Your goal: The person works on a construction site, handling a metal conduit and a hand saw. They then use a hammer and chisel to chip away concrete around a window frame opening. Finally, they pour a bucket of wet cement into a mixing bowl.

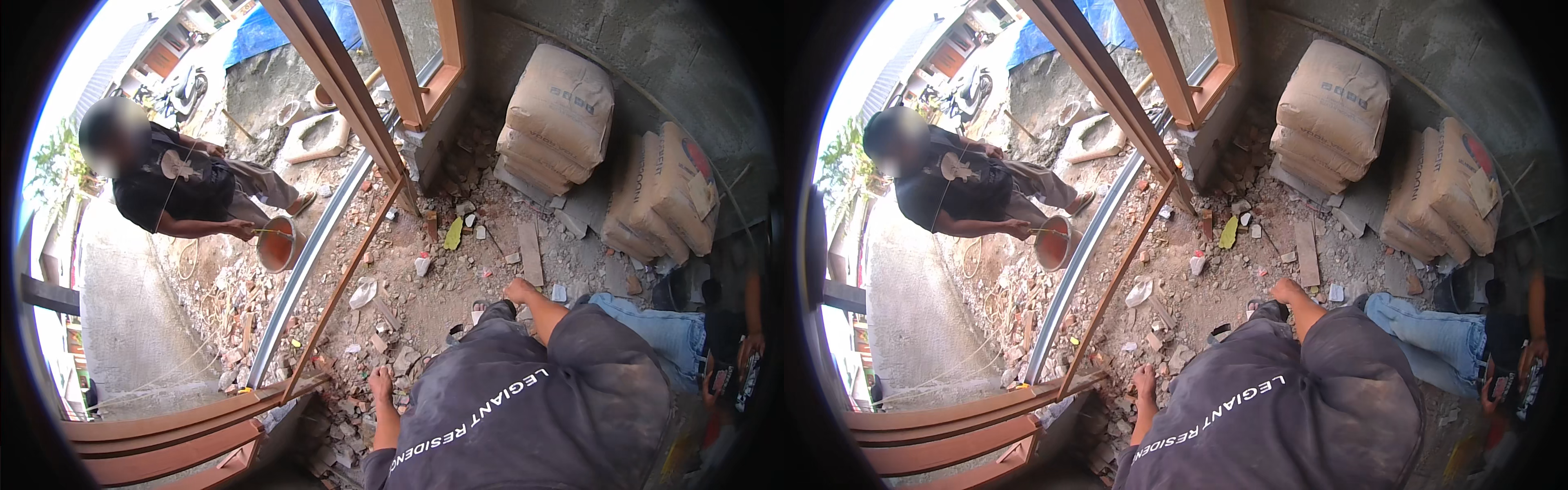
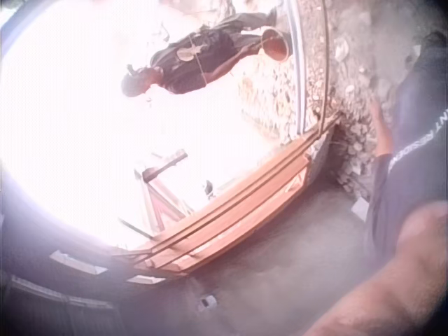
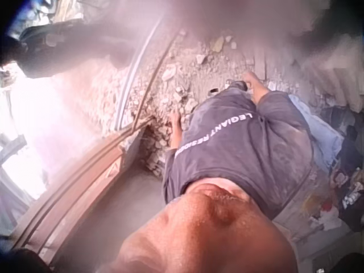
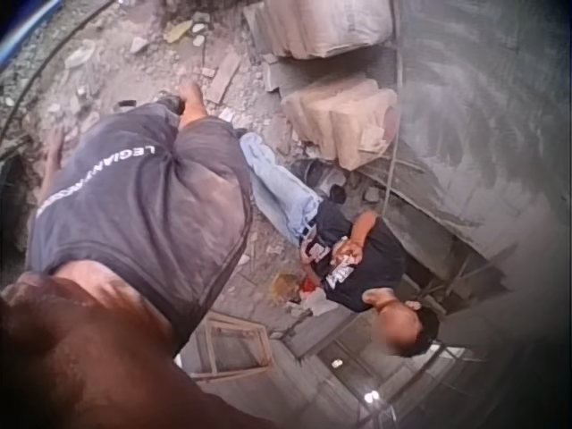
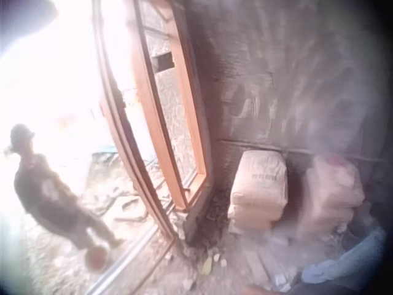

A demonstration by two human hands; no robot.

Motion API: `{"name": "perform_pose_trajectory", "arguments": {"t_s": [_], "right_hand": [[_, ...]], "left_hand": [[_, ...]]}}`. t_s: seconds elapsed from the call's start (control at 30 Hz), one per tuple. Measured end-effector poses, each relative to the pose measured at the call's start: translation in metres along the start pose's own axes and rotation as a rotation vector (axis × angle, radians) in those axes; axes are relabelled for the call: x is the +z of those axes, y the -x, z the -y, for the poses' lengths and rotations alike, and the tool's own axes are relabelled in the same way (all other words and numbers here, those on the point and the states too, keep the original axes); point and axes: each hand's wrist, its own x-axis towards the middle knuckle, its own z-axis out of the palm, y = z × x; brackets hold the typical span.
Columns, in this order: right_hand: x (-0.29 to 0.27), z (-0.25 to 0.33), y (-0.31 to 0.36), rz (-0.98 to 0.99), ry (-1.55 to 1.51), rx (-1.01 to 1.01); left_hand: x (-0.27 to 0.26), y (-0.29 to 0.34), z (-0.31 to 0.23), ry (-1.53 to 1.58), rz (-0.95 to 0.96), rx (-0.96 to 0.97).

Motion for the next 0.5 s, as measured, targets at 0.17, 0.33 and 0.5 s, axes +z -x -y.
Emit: {"name": "perform_pose_trajectory", "arguments": {"t_s": [0.17,0.33,0.5], "right_hand": [[-0.026,-0.007,-0.034,-0.008,0.003,-0.019],[-0.028,0.016,-0.050,0.019,-0.021,-0.177],[-0.049,-0.024,-0.058,-0.070,-0.089,-0.112]], "left_hand": [[0.023,0.012,-0.021,-0.059,-0.055,0.014],[0.023,0.016,0.042,-0.074,-0.130,0.001],[0.053,0.067,-0.048,-0.311,-0.037,-0.069]]}}
